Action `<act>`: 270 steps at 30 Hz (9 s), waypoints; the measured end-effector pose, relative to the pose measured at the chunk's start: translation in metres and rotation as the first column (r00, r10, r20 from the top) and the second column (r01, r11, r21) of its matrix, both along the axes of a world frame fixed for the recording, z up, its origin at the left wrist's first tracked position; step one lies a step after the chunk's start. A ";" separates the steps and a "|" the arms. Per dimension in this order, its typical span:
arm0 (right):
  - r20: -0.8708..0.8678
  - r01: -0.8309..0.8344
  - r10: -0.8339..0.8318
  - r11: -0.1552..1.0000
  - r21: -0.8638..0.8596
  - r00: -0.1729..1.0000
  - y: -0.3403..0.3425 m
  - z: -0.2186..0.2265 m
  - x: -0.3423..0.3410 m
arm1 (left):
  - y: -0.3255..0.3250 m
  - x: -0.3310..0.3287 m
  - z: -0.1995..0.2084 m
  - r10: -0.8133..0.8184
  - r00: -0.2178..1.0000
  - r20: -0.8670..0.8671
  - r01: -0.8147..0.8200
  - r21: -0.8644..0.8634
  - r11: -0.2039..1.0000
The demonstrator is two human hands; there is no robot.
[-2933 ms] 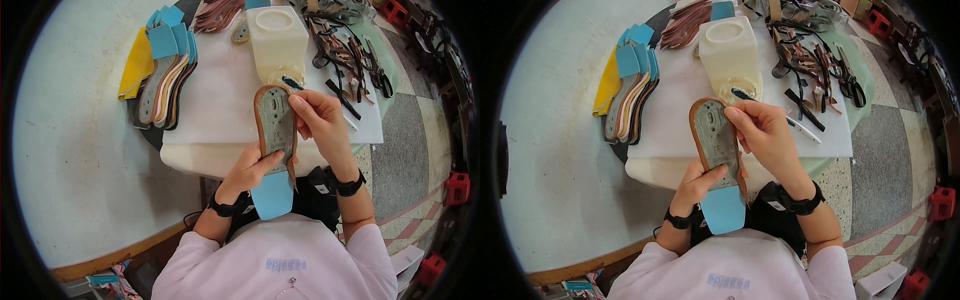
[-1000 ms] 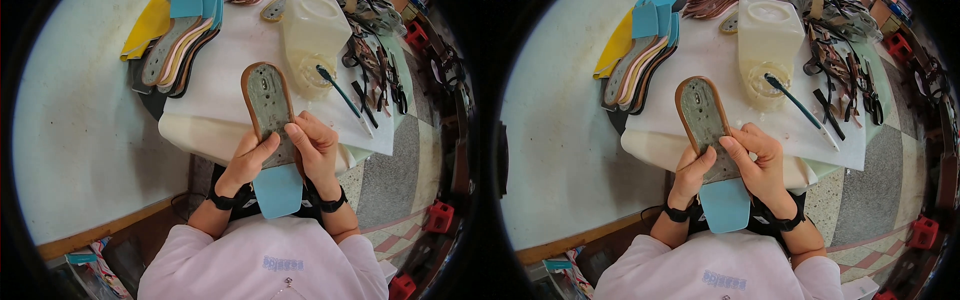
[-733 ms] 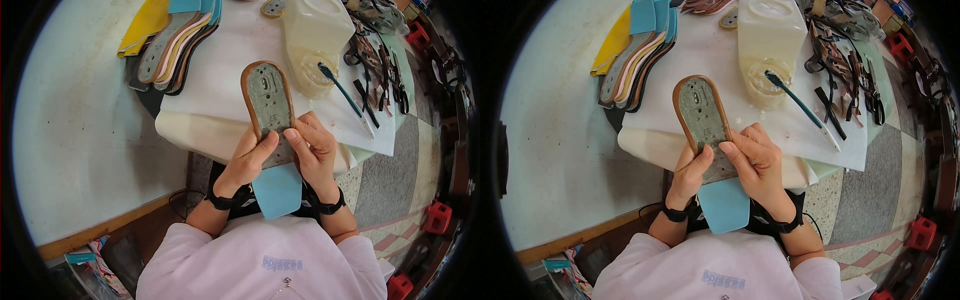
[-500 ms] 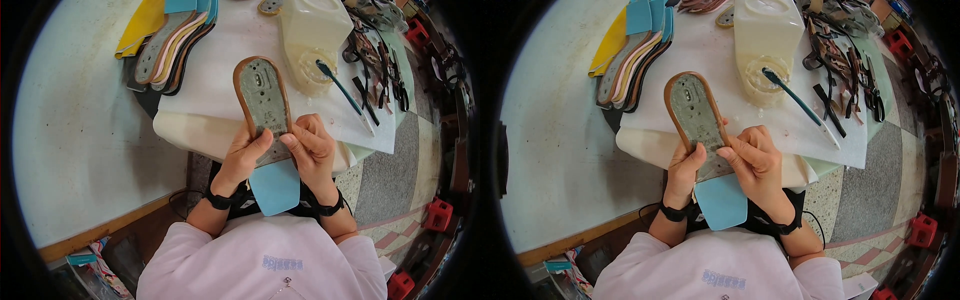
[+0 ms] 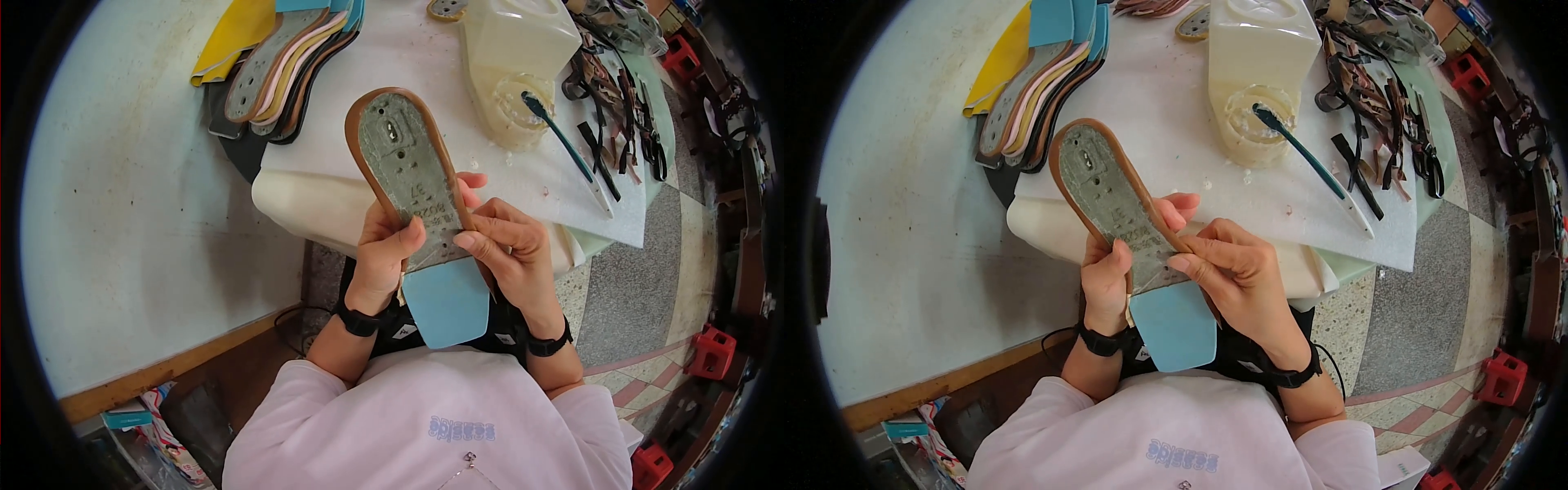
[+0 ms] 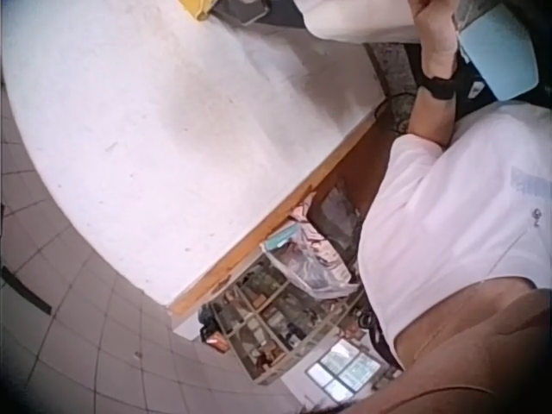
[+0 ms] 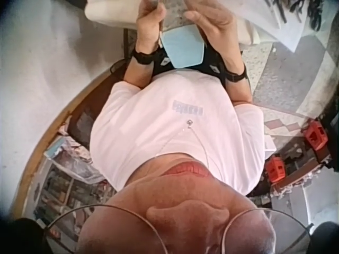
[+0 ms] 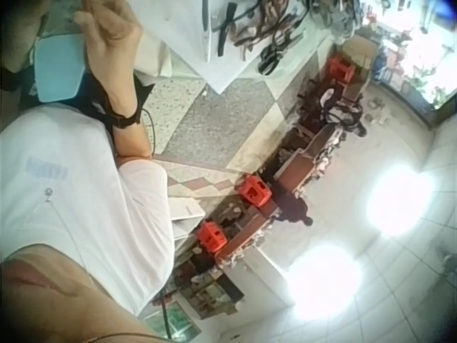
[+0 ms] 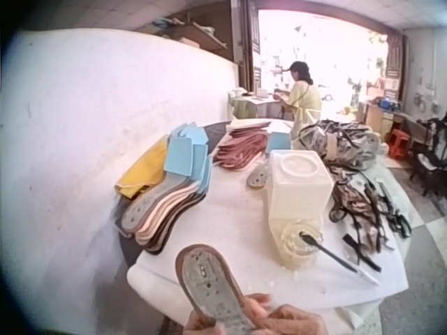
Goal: Applying adhesive to a shoe sole and attaching a fabric lining component.
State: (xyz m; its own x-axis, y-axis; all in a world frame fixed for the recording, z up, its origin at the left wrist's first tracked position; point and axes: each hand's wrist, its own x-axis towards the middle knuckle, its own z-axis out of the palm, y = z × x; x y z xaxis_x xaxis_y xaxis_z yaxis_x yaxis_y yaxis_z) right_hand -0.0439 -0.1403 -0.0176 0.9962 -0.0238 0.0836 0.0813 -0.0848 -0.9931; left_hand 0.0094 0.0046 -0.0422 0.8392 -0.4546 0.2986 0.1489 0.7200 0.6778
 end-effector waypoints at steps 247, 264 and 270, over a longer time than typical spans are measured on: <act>-0.235 0.213 -0.182 0.970 0.115 0.955 -0.318 0.060 0.021 | -0.259 0.033 0.054 -0.552 0.785 -0.282 0.601 0.132 0.788; -0.122 -0.148 -0.296 -0.068 -0.987 0.947 -0.317 0.156 0.009 | -0.255 0.037 0.050 -0.516 0.812 -0.274 0.568 0.166 0.806; 0.023 0.012 -0.328 -0.035 -0.999 0.944 -0.329 0.167 -0.028 | -0.251 0.034 0.058 -0.531 0.824 -0.196 0.561 0.160 0.812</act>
State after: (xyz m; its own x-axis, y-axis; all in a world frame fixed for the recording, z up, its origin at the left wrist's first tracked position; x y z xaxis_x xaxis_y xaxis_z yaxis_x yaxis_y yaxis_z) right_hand -0.0716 -0.4695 0.1493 0.9680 -0.2470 0.0439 -0.2505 -0.9612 0.1156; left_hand 0.0433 -0.2467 0.0154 0.4590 -0.8870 0.0512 0.5773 0.3415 0.7417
